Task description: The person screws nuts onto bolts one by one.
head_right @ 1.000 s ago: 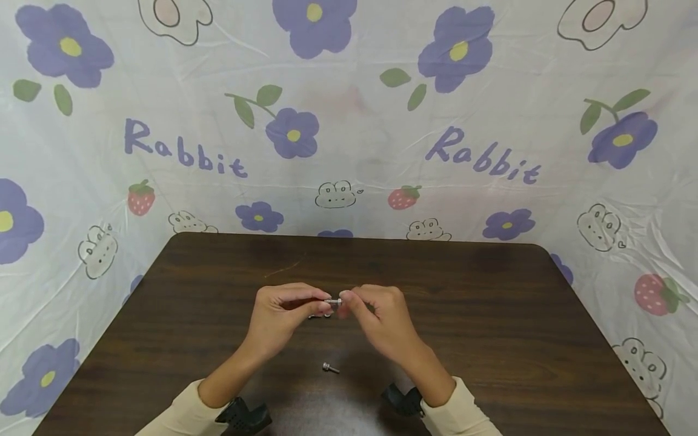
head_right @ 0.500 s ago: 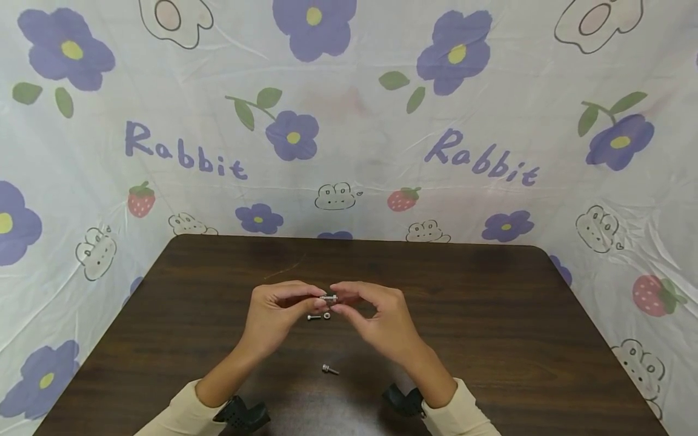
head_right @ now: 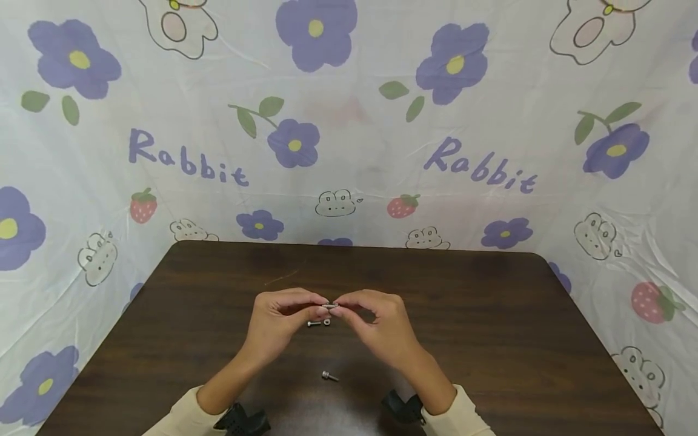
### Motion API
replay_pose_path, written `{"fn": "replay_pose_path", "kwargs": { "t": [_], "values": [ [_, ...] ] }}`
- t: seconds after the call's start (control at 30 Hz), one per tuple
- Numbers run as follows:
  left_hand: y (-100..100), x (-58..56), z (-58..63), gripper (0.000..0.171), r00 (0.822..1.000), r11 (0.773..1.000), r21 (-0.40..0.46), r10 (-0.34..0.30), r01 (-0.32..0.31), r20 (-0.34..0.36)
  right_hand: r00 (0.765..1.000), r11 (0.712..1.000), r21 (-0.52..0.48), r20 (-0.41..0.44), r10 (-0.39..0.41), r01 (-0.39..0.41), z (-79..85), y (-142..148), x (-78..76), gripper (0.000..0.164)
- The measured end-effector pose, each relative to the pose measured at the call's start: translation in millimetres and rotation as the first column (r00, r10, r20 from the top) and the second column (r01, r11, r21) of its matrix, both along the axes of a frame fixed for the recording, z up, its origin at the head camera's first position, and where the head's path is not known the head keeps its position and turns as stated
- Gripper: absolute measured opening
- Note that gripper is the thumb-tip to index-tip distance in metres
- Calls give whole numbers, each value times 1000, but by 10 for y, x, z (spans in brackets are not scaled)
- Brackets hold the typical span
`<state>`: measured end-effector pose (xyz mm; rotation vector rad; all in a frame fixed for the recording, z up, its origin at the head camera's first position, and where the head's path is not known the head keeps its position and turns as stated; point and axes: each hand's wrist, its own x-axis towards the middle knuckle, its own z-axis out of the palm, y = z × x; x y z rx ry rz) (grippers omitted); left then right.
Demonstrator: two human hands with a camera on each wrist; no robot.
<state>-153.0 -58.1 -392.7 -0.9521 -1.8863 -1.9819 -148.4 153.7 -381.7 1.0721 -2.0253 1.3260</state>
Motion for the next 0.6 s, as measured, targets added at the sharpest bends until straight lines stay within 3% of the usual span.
{"fn": "replay_pose_path", "kwargs": {
  "t": [0.17, 0.43, 0.6],
  "values": [
    [8, 7, -5, 9, 1000, 1000, -1, -4, 4, -25, 999, 1000, 10, 43, 13, -13, -3, -17, 20, 18],
    [15, -4, 1, 9, 999, 1000, -3, 1, -1, -43, 999, 1000, -8, 46, -1, 1, -27, -6, 11, 31],
    [-4, -3, 9, 9, 999, 1000, 8, 7, -7, -38, 999, 1000, -31, 38, 2, -1, -37, 3, 0, 15]
  ]
}}
